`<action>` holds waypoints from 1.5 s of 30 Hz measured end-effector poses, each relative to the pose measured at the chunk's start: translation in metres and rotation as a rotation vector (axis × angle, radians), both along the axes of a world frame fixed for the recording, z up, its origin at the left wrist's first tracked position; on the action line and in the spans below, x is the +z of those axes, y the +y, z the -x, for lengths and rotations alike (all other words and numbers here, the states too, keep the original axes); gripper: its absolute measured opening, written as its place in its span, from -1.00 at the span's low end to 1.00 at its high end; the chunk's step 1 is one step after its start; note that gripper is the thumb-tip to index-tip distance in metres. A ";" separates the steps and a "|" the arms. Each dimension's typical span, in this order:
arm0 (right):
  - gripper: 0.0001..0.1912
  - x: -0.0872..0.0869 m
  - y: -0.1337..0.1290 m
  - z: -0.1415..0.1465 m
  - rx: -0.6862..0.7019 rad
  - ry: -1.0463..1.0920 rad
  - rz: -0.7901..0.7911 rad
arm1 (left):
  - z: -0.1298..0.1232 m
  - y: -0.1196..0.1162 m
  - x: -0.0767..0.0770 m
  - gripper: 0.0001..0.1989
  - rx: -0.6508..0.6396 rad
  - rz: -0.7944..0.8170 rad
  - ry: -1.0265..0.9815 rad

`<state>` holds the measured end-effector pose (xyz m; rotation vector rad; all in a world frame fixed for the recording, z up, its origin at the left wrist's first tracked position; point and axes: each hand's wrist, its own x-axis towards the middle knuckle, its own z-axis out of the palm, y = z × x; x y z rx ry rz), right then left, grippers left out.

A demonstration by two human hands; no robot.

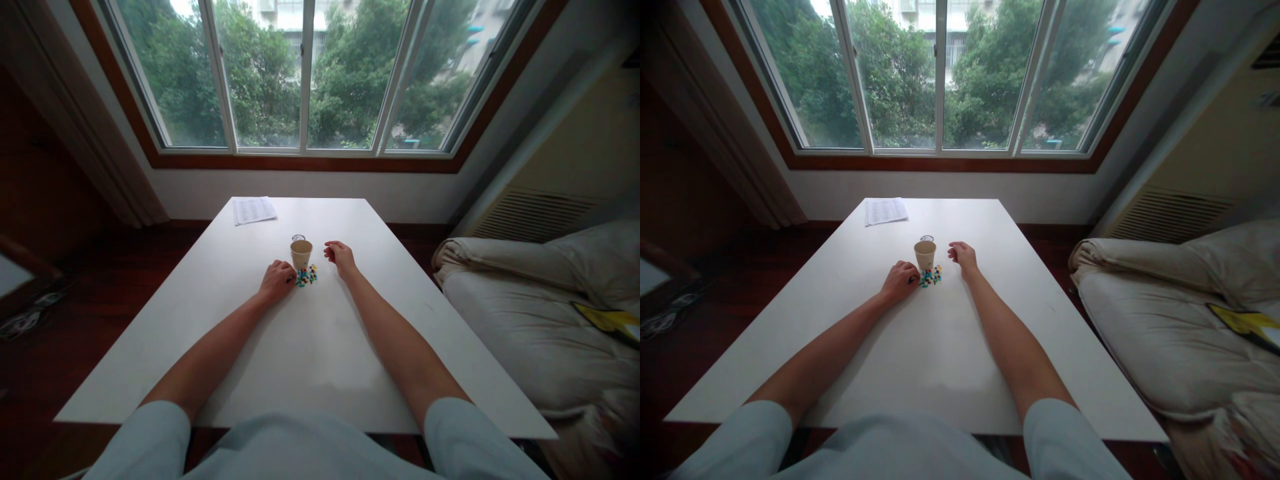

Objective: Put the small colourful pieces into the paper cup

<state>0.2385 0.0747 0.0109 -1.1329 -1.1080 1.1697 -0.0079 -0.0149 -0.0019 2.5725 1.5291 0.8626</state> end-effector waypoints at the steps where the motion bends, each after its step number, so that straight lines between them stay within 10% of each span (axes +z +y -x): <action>1: -0.69 -0.006 0.002 -0.003 -0.019 -0.010 0.024 | 0.000 0.001 -0.001 -0.87 -0.006 0.000 -0.008; 11: -0.69 -0.025 0.007 -0.006 -0.069 -0.090 0.014 | -0.002 0.002 0.004 -0.86 -0.002 0.001 -0.138; 24: -0.70 -0.037 0.013 -0.007 -0.021 -0.181 -0.044 | -0.018 0.023 0.026 -0.81 -0.045 0.369 -1.114; 45: -0.74 -0.036 0.011 -0.004 -0.028 -0.219 -0.060 | -0.017 0.016 0.067 -0.65 -0.217 0.768 -1.396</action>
